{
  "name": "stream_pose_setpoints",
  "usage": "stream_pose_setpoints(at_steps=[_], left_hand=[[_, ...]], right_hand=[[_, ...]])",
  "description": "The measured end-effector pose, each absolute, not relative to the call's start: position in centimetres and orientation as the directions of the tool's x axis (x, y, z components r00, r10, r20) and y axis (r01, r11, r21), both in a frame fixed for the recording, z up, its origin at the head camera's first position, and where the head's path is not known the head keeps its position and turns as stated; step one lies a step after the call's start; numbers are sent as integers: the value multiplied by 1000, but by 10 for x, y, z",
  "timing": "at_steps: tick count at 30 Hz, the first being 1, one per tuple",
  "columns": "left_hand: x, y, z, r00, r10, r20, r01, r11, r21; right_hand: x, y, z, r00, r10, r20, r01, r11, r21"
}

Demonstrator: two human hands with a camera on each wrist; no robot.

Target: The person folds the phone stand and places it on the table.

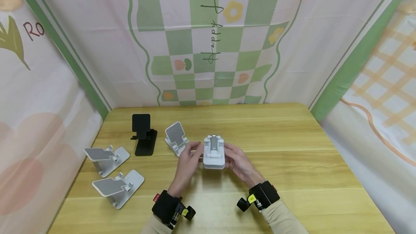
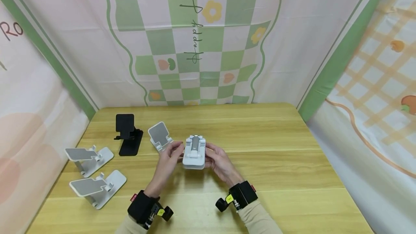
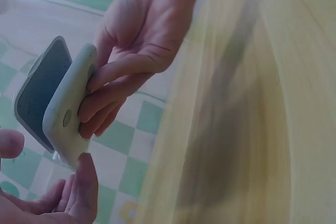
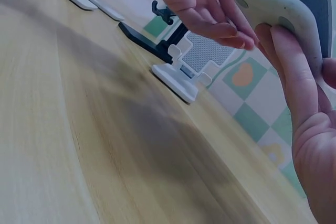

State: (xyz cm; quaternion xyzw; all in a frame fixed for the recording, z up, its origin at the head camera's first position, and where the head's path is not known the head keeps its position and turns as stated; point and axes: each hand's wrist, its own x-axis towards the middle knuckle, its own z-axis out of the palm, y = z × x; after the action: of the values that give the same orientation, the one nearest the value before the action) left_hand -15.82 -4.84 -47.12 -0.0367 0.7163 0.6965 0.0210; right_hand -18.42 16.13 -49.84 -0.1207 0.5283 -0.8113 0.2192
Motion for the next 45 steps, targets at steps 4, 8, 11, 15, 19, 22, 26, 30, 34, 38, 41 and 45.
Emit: stream_pose_setpoints(at_steps=[4, 8, 11, 15, 19, 22, 26, 30, 34, 38, 41, 45], left_hand=[[-160, -49, -473, -986, 14, -167, -167, -23, 986], [-161, -49, -475, -972, 72, -222, -227, -65, 972], [-162, -50, -477, -962, 120, -247, -258, -94, 961], [-162, -50, -479, -953, 155, -259, -282, -147, 948], [-162, -50, -481, -951, 163, -261, -289, -176, 941], [-162, -51, -482, -952, 164, -260, -288, -180, 941], [-162, -51, -482, -953, 162, -255, -283, -183, 942], [-162, -51, -481, -953, 162, -256, -284, -184, 941], [-162, -50, -481, -953, 154, -261, -288, -189, 939], [-163, -49, -481, -954, 145, -262, -286, -185, 940], [-164, -49, -481, -956, 143, -258, -281, -172, 944], [-164, -49, -481, -957, 142, -255, -276, -163, 947]], right_hand=[[-184, 162, -499, -873, -487, -32, 226, -346, -911], [-184, 161, -500, -872, -489, -30, 228, -353, -907], [-184, 162, -500, -872, -489, -32, 231, -353, -907], [-183, 162, -500, -870, -491, -33, 229, -345, -910], [-183, 162, -500, -872, -488, -43, 230, -330, -916], [-184, 162, -501, -872, -487, -53, 234, -319, -918], [-184, 162, -501, -866, -497, -49, 240, -329, -913], [-183, 162, -498, -860, -509, -32, 237, -343, -909], [-183, 163, -498, -860, -509, -24, 224, -335, -915], [-183, 164, -500, -859, -511, -25, 224, -331, -917], [-184, 165, -501, -859, -511, -30, 227, -329, -916], [-183, 164, -499, -864, -502, -48, 239, -323, -916]])
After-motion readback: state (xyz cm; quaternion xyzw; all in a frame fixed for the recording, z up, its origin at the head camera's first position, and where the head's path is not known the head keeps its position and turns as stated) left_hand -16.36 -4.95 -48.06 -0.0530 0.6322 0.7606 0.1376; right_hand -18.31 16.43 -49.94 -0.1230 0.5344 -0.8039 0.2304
